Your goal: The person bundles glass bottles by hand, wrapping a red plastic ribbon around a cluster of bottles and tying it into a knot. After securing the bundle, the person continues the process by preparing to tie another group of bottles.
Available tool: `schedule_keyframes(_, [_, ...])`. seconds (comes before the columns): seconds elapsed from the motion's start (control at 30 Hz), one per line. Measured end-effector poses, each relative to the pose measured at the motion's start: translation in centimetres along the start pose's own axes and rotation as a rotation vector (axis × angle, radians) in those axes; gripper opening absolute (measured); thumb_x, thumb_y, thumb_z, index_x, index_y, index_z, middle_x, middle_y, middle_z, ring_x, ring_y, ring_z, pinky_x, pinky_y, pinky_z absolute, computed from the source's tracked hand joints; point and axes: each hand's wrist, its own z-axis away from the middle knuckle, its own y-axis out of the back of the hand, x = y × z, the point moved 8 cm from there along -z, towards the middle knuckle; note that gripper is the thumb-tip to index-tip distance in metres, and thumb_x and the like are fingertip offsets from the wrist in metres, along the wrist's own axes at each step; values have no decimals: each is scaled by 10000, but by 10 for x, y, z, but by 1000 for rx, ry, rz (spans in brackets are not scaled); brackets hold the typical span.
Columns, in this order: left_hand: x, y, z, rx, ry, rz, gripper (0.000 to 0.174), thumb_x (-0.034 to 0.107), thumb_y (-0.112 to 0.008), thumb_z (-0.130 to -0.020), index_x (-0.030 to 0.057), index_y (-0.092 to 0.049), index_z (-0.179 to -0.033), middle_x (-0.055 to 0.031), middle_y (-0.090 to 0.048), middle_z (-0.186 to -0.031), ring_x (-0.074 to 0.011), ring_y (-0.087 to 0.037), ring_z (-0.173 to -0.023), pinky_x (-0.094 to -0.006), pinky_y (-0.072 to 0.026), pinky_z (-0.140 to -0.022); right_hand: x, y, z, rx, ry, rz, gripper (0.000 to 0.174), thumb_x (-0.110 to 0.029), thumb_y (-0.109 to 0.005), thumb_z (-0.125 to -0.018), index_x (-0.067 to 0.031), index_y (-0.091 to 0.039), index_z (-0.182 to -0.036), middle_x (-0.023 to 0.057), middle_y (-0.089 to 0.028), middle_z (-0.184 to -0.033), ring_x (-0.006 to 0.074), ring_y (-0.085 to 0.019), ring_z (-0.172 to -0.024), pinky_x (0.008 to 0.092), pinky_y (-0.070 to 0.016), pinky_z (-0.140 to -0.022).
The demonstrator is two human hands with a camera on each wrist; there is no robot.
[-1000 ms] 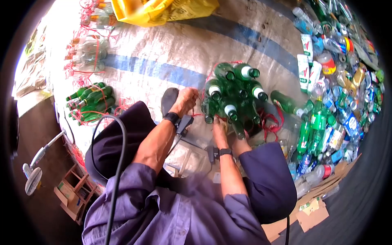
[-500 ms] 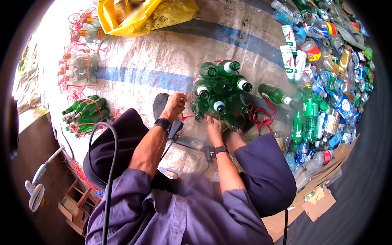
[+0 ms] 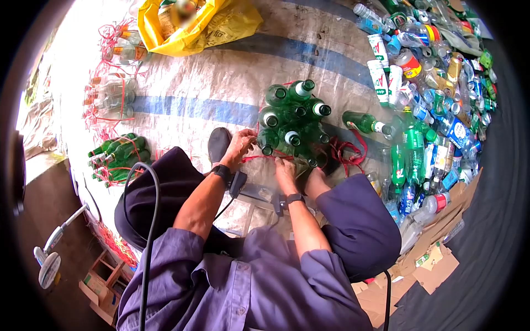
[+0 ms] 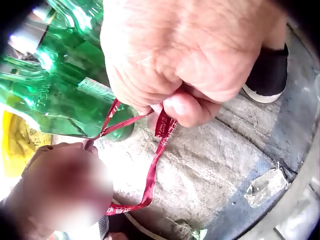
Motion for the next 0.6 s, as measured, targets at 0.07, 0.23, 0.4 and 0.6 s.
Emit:
schedule_keyframes(0.07, [-3, -4, 5, -7, 22, -21, 239, 145, -531, -845, 8, -609, -1025, -53, -625, -721, -131, -565, -555, -238, -400, -448, 1, 1, 7, -19, -111, 61, 388, -354, -527, -888, 1, -678, -843, 185, -638, -716, 295, -601, -677, 410, -446, -694])
schedule_keyframes(0.23, [-18, -13, 15, -3, 116, 23, 258, 205, -510, -924, -20, -593, -1019, -134, -675, -773, -185, -632, -553, -276, -438, -413, 4, -3, 9, 20, -20, 45, 386, -399, -565, -890, -30, -678, -887, 9, -484, -578, 131, -443, -474, 305, -394, -436])
schedule_keyframes(0.4, [-15, -45, 24, -269, -544, -434, 176, 186, -480, -940, 25, -551, -929, -135, -697, -841, -218, -690, -629, -274, -435, -386, -10, -4, 22, -44, 6, 94, 426, -418, -538, -892, -24, -694, -931, 56, -525, -580, 160, -496, -460, 325, -419, -451])
schedule_keyframes(0.6, [-45, -62, 11, -207, -610, -335, 165, 164, -488, -922, 14, -555, -916, -158, -700, -860, -196, -676, -613, -293, -418, -374, 2, -11, 16, -36, 58, 245, 433, -377, -496, -886, 20, -668, -846, 111, -569, -557, 210, -563, -464, 371, -448, -484])
